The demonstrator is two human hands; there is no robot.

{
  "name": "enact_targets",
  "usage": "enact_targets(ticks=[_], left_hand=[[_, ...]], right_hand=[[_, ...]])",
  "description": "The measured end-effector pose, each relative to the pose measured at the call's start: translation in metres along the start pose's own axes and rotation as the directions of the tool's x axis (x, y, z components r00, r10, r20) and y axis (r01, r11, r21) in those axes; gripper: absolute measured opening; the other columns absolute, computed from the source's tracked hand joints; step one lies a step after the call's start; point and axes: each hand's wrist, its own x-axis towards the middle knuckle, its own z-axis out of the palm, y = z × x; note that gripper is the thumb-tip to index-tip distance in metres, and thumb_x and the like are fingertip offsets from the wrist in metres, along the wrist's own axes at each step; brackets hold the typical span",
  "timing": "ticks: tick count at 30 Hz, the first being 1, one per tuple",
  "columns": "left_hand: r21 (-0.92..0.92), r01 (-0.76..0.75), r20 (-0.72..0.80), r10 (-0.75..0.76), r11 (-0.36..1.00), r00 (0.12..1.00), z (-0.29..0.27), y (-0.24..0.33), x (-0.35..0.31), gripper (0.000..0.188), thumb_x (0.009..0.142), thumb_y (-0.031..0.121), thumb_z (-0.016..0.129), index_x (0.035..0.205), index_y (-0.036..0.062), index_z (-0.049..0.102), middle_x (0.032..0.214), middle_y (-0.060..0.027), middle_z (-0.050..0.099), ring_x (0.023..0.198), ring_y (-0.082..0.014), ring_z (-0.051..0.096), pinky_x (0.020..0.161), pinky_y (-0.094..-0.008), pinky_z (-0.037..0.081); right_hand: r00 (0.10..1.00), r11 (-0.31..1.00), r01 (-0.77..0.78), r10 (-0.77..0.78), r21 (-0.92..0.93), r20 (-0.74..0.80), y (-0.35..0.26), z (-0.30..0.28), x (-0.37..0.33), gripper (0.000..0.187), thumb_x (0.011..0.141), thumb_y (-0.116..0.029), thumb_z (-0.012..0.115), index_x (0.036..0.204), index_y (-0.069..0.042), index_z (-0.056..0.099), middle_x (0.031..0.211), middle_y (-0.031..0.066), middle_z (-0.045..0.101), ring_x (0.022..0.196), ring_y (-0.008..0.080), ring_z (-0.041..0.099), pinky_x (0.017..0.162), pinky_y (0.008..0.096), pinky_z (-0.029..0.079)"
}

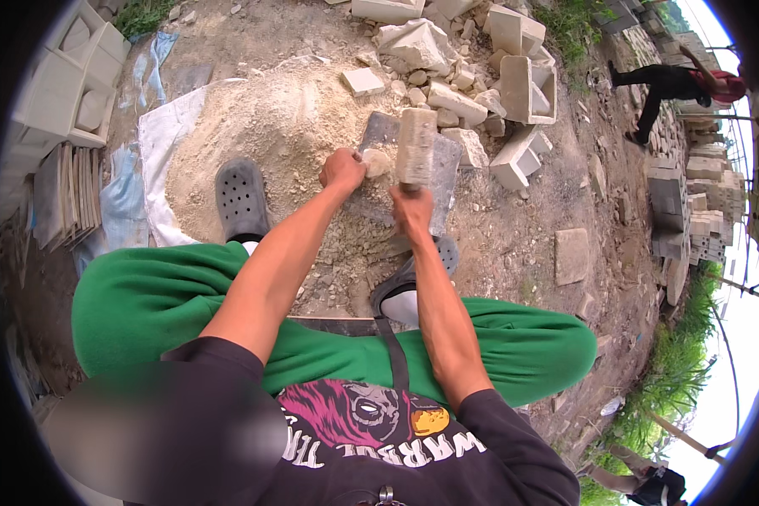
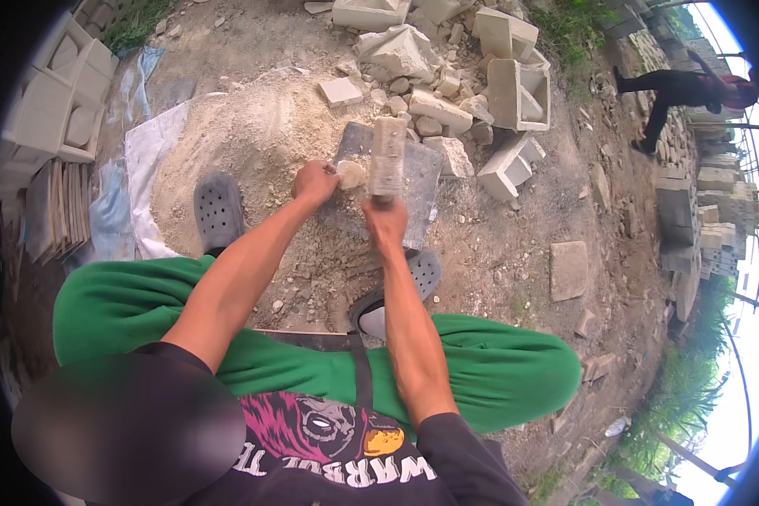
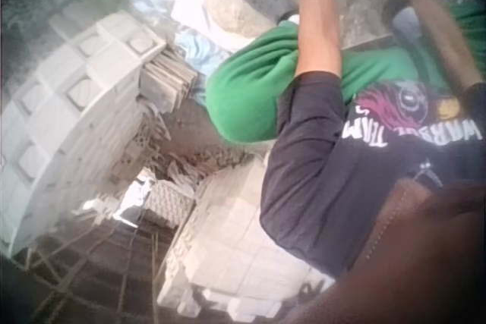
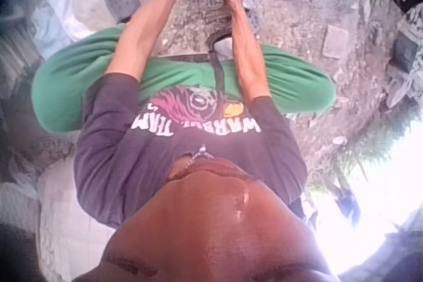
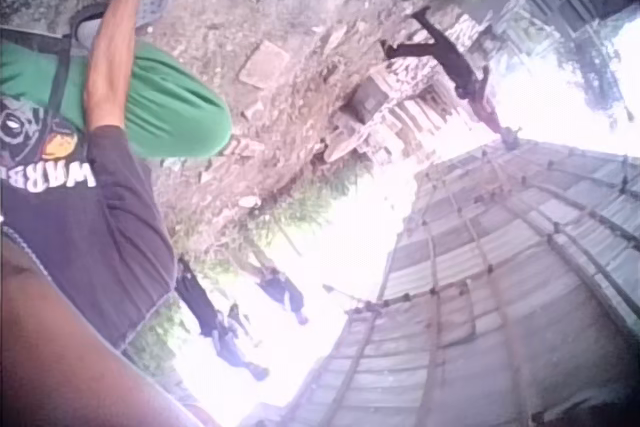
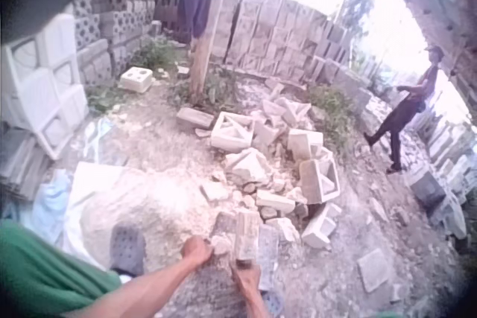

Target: The person shapes a brick by striking it with a metal blade to chip away edges while holding it against a flat stone surface. The person handles several brick fragments and larger blocks throughout the task.

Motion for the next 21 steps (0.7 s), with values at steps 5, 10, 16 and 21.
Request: enact_targets(ticks=[5, 10, 16, 21], left_hand=[[-0.04, -0.047, -0.034, 0.045, 0.998, 0.998, -0.002, -0.008, -0.003, 0.035, 0.074, 0.035, 0.08, 0.104, 0.0162, 0.078, 0.097, -0.01, 0.076, 0.092, -0.0276, 0.073, 0.085, -0.0384, 0.055], [-0.04, -0.022, -0.01, 0.022, 0.999, 1.0, -0.004, -0.01, -0.003, 0.034, 0.075, 0.035, 0.08, 0.102, 0.0148, 0.079, 0.094, -0.0096, 0.076, 0.088, -0.0254, 0.073, 0.083, -0.0373, 0.055], [-0.154, -0.025, 0.068, 0.036, 0.988, 0.997, 0.014, -0.008, -0.002, 0.021, 0.08, 0.034, 0.078, 0.094, 0.0196, 0.081, 0.096, -0.0077, 0.077, 0.092, -0.027, 0.073, 0.082, -0.039, 0.055], [-0.188, 0.029, 0.014, -0.027, 0.982, 1.0, 0.001, -0.025, 0.006, 0.023, 0.08, 0.036, 0.079, 0.096, 0.0199, 0.081, 0.097, -0.0072, 0.077, 0.093, -0.026, 0.073, 0.084, -0.0391, 0.055]], right_hand=[[0.995, 0.995, 0.092, -0.093, -0.027, -0.043, -0.088, -0.034, 0.006, 0.021, 0.078, -0.019, 0.071, 0.078, 0.001, 0.066, 0.063, 0.0087, 0.065, 0.054, 0.0189, 0.064, 0.052, 0.0347, 0.05], [0.863, 0.876, 0.475, -0.482, -0.081, -0.151, -0.14, -0.045, 0.017, 0.026, 0.075, -0.02, 0.074, 0.088, 0.002, 0.067, 0.072, 0.0126, 0.068, 0.064, 0.0262, 0.068, 0.06, 0.0371, 0.052], [1.0, 0.986, 0.013, -0.009, -0.167, 0.025, 0.01, 0.003, 0.009, 0.033, 0.077, -0.032, 0.07, 0.08, 0.001, 0.071, 0.071, 0.0184, 0.069, 0.074, 0.033, 0.072, 0.067, 0.0412, 0.054], [0.993, 0.995, -0.076, 0.081, -0.061, 0.087, -0.029, -0.003, -0.005, 0.036, 0.074, -0.034, 0.074, 0.077, 0.001, 0.071, 0.064, 0.0142, 0.068, 0.066, 0.0263, 0.071, 0.065, 0.0393, 0.054]])
